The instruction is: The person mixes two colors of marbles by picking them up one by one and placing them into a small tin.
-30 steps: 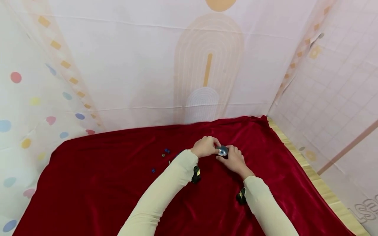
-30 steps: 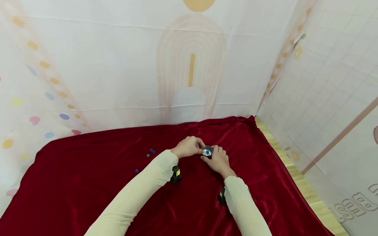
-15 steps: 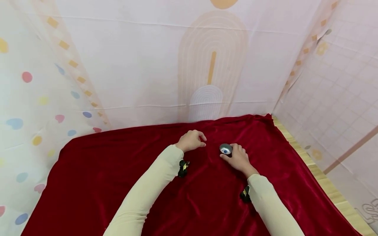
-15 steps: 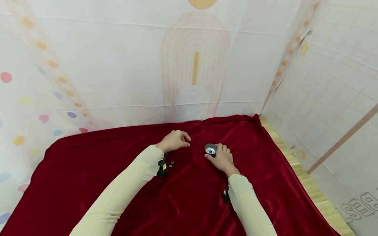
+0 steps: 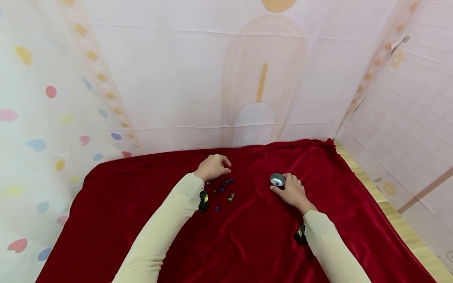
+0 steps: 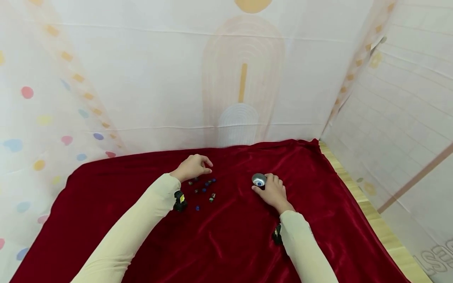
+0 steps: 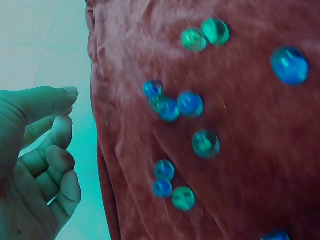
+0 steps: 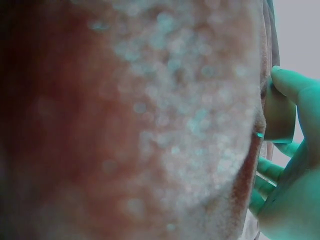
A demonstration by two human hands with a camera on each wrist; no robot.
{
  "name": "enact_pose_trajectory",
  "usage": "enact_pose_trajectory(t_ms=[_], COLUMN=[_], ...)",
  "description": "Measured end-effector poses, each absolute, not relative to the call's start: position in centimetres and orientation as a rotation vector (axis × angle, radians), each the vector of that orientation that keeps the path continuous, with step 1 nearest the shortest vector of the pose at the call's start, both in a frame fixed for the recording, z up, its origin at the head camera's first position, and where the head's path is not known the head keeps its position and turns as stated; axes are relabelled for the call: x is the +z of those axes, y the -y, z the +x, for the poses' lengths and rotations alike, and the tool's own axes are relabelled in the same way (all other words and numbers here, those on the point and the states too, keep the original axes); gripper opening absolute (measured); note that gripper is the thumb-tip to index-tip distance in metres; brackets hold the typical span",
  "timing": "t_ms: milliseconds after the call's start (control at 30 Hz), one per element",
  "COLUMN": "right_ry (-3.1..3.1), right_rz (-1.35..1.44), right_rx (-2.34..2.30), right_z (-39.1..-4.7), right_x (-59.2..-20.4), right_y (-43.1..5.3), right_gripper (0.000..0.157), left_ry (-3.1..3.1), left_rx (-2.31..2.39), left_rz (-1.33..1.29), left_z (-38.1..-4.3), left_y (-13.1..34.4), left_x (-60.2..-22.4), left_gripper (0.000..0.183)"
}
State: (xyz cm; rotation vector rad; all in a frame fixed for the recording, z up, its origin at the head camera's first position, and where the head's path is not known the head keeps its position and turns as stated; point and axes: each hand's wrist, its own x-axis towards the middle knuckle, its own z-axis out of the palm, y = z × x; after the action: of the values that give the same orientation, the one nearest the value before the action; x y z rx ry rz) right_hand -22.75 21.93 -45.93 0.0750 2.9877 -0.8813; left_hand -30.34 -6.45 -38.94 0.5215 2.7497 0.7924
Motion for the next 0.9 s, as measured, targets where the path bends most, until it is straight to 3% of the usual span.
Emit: enact_pose_trajectory(t_ms=[900], right_ry=[-3.000], right_rz=[0.066], right_rx=[-0.876], right_z=[-22.9], right_x=[-46.2], right_y=[-22.1], right_gripper=[0.065], left_ry=[-2.762], left_rx=[0.781], left_rz=[0.417], left_z=[-29.8], left_y=[13.0], left_x=[-42.4], left_gripper=[0.017])
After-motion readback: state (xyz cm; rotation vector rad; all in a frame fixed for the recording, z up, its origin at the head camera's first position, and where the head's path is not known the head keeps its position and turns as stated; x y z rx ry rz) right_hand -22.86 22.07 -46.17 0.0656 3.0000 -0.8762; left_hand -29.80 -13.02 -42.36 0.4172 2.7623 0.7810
